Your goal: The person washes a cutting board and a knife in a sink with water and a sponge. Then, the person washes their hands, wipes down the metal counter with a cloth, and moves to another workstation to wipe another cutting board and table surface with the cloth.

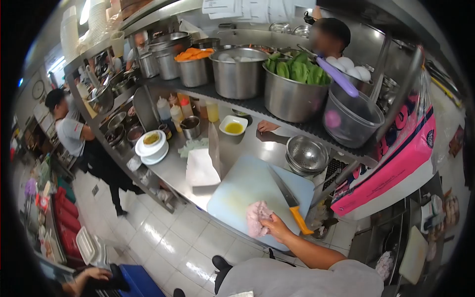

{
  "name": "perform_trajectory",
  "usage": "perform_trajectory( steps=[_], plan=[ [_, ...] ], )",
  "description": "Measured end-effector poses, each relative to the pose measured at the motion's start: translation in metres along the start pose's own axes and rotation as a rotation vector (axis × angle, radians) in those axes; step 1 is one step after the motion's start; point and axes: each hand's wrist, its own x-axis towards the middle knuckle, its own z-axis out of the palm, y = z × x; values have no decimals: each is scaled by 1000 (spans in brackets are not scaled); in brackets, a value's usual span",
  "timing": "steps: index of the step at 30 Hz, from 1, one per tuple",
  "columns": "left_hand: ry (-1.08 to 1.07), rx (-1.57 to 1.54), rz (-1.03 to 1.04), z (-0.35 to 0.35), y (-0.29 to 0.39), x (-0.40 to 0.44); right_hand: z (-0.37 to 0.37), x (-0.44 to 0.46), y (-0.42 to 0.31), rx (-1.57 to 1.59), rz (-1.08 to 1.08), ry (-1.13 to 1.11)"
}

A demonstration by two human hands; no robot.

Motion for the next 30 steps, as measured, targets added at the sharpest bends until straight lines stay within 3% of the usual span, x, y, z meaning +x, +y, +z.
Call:
perform_trajectory(
  steps=[6,8,13,17,20,22,25,30],
  plan=[
    [88,-432,70,-205,36,60,32,30,1,160,-109,209],
    [308,-630,-252,-253,58,123,43,37,0,172,-164,270],
    [316,-621,-139,-338,103,160,52,47,2,184,-144,329],
    [318,-650,-94,-316,111,174,29,71,24,90,-167,354],
    [173,-677,-115,-266,107,164,30,74,5,118,-107,331],
    [86,-683,-246,-227,96,163,21,87,0,41,-186,376],
    [-81,-489,-167,-194,97,119,0,115,-5,-124,-229,391],
    [-7,-482,-246,-176,55,92,-6,161,-57,-222,-302,344]
  ],
)
